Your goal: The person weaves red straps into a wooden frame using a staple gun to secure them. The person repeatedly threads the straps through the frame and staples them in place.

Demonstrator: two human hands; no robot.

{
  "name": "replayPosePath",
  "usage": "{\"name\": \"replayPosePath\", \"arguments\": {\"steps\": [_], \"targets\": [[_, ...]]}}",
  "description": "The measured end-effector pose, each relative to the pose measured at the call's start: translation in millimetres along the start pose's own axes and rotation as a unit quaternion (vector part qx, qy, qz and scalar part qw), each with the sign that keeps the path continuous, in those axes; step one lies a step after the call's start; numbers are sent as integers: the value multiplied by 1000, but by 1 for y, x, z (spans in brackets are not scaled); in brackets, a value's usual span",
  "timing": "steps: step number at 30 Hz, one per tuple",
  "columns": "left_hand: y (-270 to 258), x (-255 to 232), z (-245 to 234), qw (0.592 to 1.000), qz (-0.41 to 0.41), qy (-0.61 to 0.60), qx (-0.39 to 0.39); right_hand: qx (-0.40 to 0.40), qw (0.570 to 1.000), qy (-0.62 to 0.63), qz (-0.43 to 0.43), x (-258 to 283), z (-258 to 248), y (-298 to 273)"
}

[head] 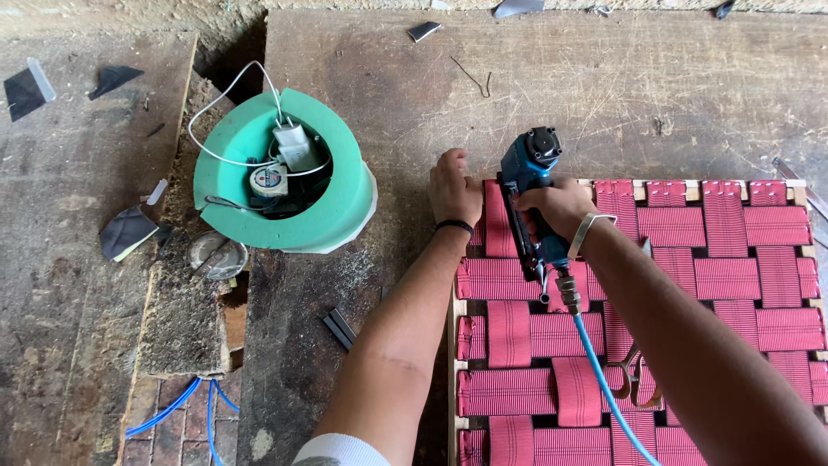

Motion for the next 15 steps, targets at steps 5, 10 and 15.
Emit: {"name": "replayPosePath", "arguments": {"steps": [5, 10, 15], "targets": [[-1, -2, -6, 999, -22, -19, -19, -5, 999, -26, 20, 3, 1, -4], [-1, -1, -14, 999, -34, -38, -16, 15, 1000, -22, -1, 7, 21, -3], [1, -9, -16, 999, -38, -27, -12, 9, 1000, -17, 5, 12, 18, -8]]}}
Point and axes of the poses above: each hand's wrist, its own y-axis towards the middle knuckle, its own z-axis out of the palm, x = y × z, the point moved 7 cm from there along y, towards the middle knuckle, and after that the axes turned 1 degree about -z, right-handed, at the moved point
